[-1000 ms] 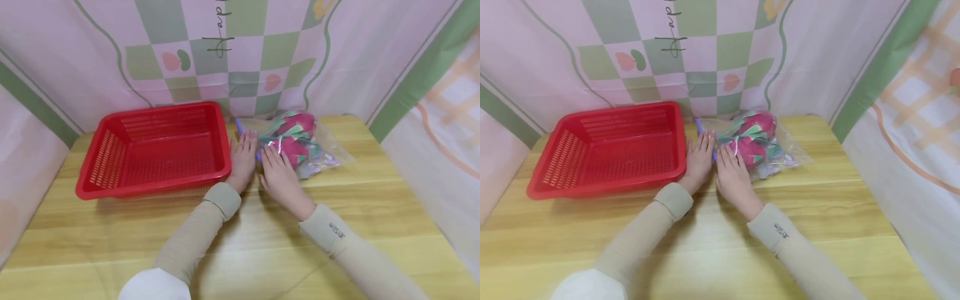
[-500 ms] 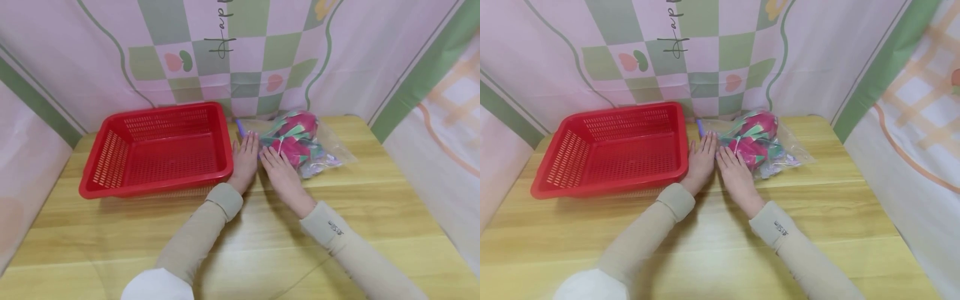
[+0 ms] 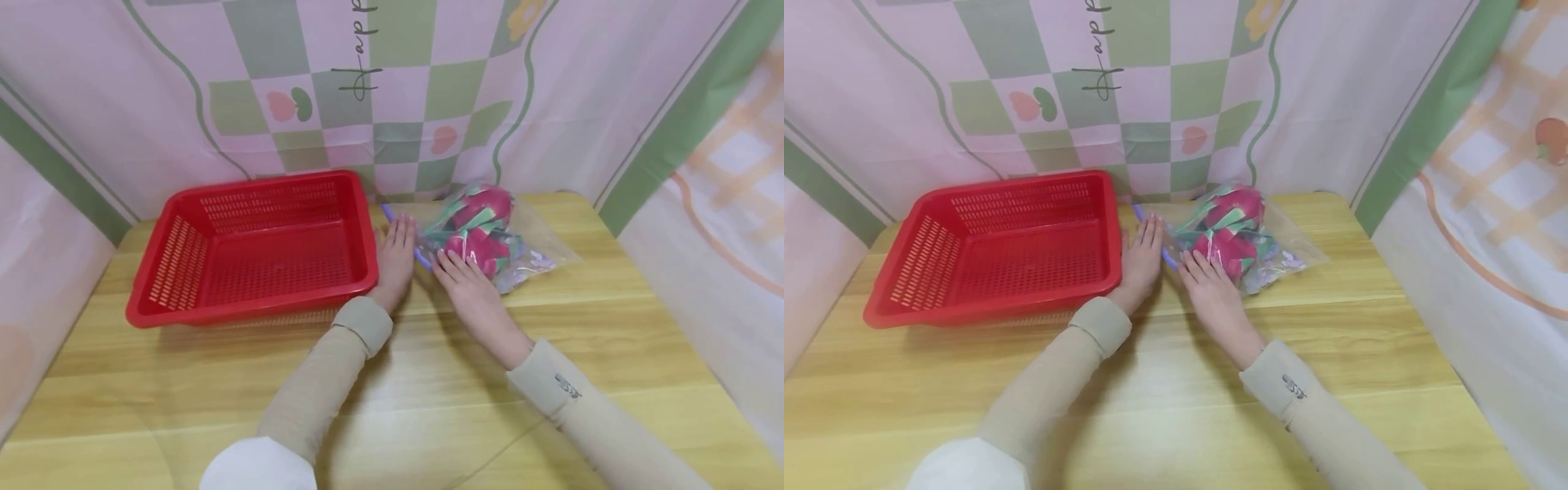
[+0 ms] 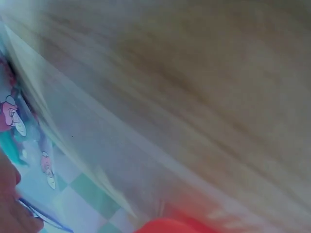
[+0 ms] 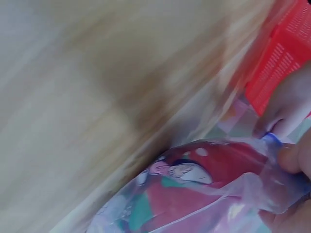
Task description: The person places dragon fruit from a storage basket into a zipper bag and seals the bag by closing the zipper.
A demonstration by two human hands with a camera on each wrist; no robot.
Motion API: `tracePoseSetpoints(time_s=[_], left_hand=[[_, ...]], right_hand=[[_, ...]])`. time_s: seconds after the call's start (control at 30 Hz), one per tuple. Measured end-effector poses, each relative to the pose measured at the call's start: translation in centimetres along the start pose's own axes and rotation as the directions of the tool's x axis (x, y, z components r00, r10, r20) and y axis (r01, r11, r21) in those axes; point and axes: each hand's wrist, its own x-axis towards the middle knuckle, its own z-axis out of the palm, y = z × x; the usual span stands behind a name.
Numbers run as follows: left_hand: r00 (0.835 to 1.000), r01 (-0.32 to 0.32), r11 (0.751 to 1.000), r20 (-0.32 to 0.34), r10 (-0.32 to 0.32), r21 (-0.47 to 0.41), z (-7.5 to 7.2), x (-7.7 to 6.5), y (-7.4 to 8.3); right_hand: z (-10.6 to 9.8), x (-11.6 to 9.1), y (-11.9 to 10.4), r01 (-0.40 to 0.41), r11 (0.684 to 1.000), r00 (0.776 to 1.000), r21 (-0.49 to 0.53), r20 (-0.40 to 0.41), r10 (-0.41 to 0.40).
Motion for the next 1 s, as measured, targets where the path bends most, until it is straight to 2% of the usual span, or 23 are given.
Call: tracePoseSetpoints(time_s=[0.03,0.07,0.1,0.17,0.2,0.23,0.27,0.3,0.37,0.4,0.43,0.47,0.53,0.57,0.6,0.67,0.77,0.83,0.87,0.93,1.0], left_hand=[[0.997,-0.009,1.0,-0.076,0.009,-0.002,2.4,0.4,-0.3],[0.985,-0.015,1.0,-0.172,0.013,-0.011,5.2,1.0,-0.7],[0.967,-0.024,0.999,-0.255,0.014,-0.035,7.7,1.4,-1.0],[0.919,-0.048,0.997,-0.393,0.018,-0.067,13.0,2.6,-1.6],[0.918,-0.063,0.994,-0.395,0.023,-0.089,11.8,2.2,-1.5],[0.925,-0.067,0.992,-0.379,0.022,-0.106,11.9,2.1,-1.5],[0.924,-0.065,0.991,-0.381,0.016,-0.115,11.8,1.9,-1.4],[0.927,-0.061,0.992,-0.375,0.015,-0.111,11.0,1.6,-1.2],[0.942,-0.05,0.995,-0.335,0.02,-0.081,7.9,0.7,-0.7],[0.956,-0.037,0.997,-0.292,0.017,-0.064,5.8,0.2,-0.5],[0.964,-0.025,0.999,-0.267,0.012,-0.046,5.8,0.3,-0.4],[0.969,-0.014,1.0,-0.246,0.01,-0.017,4.3,0.1,-0.3],[0.989,0.003,1.0,-0.15,-0.004,-0.011,1.1,-0.3,0.0],[0.991,0.01,1.0,-0.134,-0.012,-0.014,0.6,-0.4,0.0],[0.993,0.014,1.0,-0.113,-0.017,-0.028,-0.5,-0.5,0.1],[0.988,0.014,1.0,-0.152,-0.017,-0.02,1.5,-0.1,-0.2],[0.969,0.003,1.0,-0.248,-0.002,0.001,6.3,0.8,-0.8],[0.972,0.011,1.0,-0.235,-0.01,0.004,8.6,1.4,-1.2],[0.971,0.017,1.0,-0.238,-0.018,-0.003,9.4,1.6,-1.3],[0.984,0.035,0.998,-0.173,-0.045,-0.06,8.7,1.9,-1.4],[0.984,0.063,0.994,-0.159,-0.076,-0.09,9.5,2.2,-1.5]], right_hand=[[0.0,0.1,-0.1,0.0,1.0,1.0,-0.01,-0.01,0.0],[-0.1,0.2,-0.1,0.0,1.0,1.0,-0.024,-0.021,0.0],[-0.1,0.3,-0.2,-0.004,1.0,1.0,-0.03,-0.031,0.003],[0.0,0.7,-0.4,-0.012,0.999,0.999,-0.037,-0.043,0.01],[0.0,0.8,-0.5,-0.017,0.999,0.999,-0.038,-0.046,0.015],[0.1,0.9,-0.5,-0.025,0.999,0.999,-0.035,-0.042,0.024],[0.2,1.0,-0.5,-0.035,0.999,0.999,-0.028,-0.033,0.034],[0.2,1.1,-0.5,-0.043,0.999,0.999,-0.02,-0.018,0.043],[0.3,1.1,-0.4,-0.056,0.998,0.998,-0.004,0.007,0.056],[0.3,1.1,-0.3,-0.06,0.998,0.998,0.008,0.015,0.06],[0.3,1.1,-0.2,-0.061,0.998,0.998,0.02,0.021,0.061],[0.3,1.0,-0.1,-0.061,0.998,0.998,0.033,0.022,0.06],[0.3,0.9,0.2,-0.055,0.997,0.998,0.057,0.012,0.055],[0.3,0.7,0.3,-0.053,0.996,0.999,0.07,0.005,0.053],[0.2,0.6,0.3,-0.049,0.995,0.999,0.084,-0.003,0.05],[0.2,0.2,0.5,-0.042,0.994,0.999,0.104,-0.016,0.044],[0.1,-0.3,0.8,-0.032,0.99,0.999,0.139,-0.029,0.036],[0.1,-0.6,1.1,-0.023,0.987,0.999,0.162,-0.041,0.03],[0.1,-0.8,1.2,-0.023,0.984,0.999,0.177,-0.042,0.03],[0.1,-1.1,1.5,-0.023,0.978,0.998,0.21,-0.047,0.033],[0.1,-1.4,1.8,-0.026,0.971,0.998,0.239,-0.048,0.039]])
